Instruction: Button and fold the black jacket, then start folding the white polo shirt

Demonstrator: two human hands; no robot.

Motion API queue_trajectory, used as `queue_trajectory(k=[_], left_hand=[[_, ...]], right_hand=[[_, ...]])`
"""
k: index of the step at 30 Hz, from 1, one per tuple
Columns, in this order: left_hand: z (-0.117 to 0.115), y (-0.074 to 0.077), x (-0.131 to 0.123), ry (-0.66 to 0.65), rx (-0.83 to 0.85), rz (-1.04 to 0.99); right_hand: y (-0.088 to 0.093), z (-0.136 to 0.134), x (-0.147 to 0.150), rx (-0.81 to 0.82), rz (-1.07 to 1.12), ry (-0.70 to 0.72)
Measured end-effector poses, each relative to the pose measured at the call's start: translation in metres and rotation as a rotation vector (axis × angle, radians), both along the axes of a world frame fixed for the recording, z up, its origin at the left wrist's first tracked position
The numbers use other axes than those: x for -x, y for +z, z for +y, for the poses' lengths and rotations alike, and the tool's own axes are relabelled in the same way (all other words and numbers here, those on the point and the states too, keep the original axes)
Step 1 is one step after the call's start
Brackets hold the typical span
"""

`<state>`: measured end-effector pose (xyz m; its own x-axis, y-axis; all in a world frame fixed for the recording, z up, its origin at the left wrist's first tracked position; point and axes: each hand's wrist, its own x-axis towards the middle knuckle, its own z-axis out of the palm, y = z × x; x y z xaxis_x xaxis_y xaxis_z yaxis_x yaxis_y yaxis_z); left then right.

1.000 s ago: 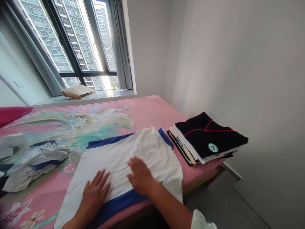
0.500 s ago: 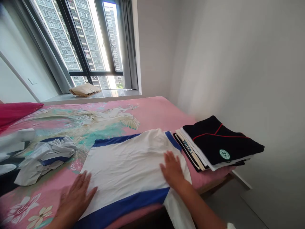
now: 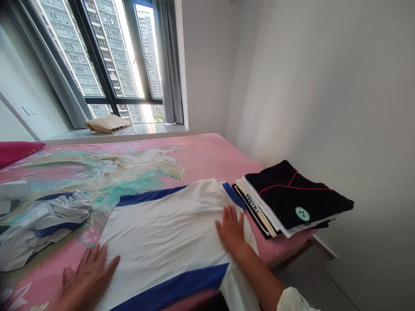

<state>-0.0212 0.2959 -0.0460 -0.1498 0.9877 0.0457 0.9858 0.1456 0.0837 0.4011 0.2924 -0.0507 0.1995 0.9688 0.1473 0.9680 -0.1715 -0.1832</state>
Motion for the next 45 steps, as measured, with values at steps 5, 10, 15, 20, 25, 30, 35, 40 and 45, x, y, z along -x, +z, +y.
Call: queue_trajectory(k=[5, 10, 15, 20, 25, 30, 35, 40, 45], left_hand=[[0.007, 0.017, -0.074, -0.433, -0.001, -0.019], [0.023, -0.002, -0.003, -0.095, 0.110, 0.003], [0.021, -0.008, 0.053, 0.001, 0.061, 0.008], [0.017, -0.002, 0.044, 0.044, -0.034, -0.041], [0.022, 0.020, 0.044, 0.158, 0.013, -0.177], [0.008, 0.034, 0.047, 0.153, 0.166, -0.371], [-0.020, 0.019, 0.054, 0.191, 0.139, -0.647], [-0.033, 0.003, 0.052, 0.277, 0.110, -0.698], [-0.034, 0.017, 0.048, 0.335, 0.160, -0.762]], right_hand=[[0.013, 0.010, 0.076, -0.027, 0.098, 0.655], [-0.013, 0.028, 0.028, 0.104, 0.062, 0.278], [-0.035, 0.028, -0.008, 0.010, -0.028, 0.157], [-0.046, 0.026, -0.002, -0.100, -0.088, 0.168], [-0.055, 0.024, -0.007, -0.212, -0.111, 0.199], [-0.046, 0.024, -0.008, -0.422, -0.033, 0.233], [0.001, 0.068, 0.084, -0.332, 0.410, 0.439], [0.041, 0.155, 0.249, 0.077, 0.687, 0.526], [0.035, 0.231, 0.347, 0.345, 0.727, 0.457]])
